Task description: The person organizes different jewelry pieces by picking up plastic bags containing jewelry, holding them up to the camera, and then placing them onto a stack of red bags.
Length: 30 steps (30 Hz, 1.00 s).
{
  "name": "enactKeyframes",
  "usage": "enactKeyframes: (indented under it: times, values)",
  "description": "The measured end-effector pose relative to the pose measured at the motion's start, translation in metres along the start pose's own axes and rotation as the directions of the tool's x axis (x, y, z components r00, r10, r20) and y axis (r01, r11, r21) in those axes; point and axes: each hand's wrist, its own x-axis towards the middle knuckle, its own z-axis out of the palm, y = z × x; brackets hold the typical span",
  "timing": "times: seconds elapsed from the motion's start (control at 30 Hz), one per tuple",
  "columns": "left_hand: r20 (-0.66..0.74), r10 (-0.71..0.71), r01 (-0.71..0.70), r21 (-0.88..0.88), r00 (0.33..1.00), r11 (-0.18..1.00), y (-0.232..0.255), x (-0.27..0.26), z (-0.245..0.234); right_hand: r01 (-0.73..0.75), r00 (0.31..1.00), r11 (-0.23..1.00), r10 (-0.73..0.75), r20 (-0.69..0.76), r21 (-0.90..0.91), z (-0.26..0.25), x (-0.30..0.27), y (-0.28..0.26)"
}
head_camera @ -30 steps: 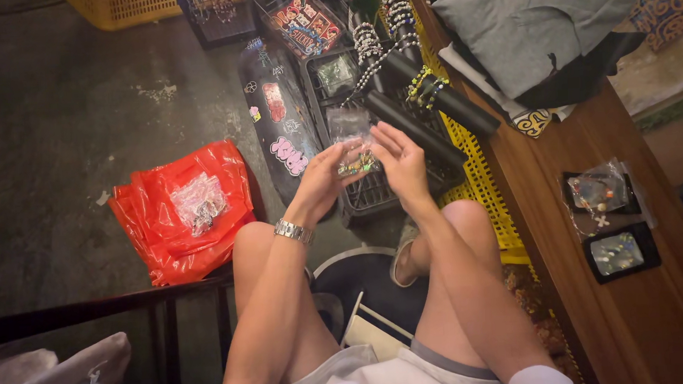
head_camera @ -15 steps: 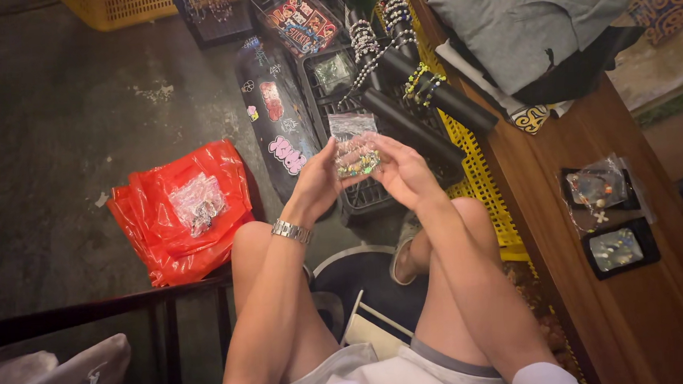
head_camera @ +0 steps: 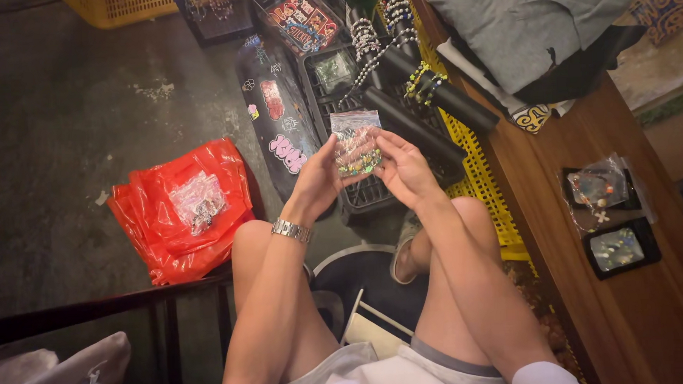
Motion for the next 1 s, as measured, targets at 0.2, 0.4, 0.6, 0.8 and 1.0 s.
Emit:
enactKeyframes:
  times: [0.2,0.4,0.6,0.8,1.0]
  values:
    - [-0.042,0.002,-0.002,0.001,0.999,1.000,0.006,-0.005,0.011,-0.007,1.000,1.000,0.007,-0.019,0.006,-0.001,0.003,0.001]
    - [-0.146,0.054,-0.058,-0.028,0.988,0.998,0.018,-0.015,0.018,-0.036,0.998,0.999,0.037,-0.046,0.032,0.005,0.018,0.013]
    - [-0.292,0.127,-0.065,0.215,0.948,0.974,0.047,0.018,-0.035,-0.118,0.993,0.992,0.118,-0.009,0.054,0.054,0.068,0.026]
    - [-0.447,0.387,-0.188,0.428,0.806,0.884,0.107,0.038,-0.113,-0.165,0.981,0.982,0.172,0.084,-0.086,0.113,0.168,0.090]
    - [-0.701,0.494,-0.233,0.441,0.514,0.867,0.107,0.059,-0.293,-0.329,0.931,0.926,0.351,0.099,-0.185,0.169,0.243,0.215]
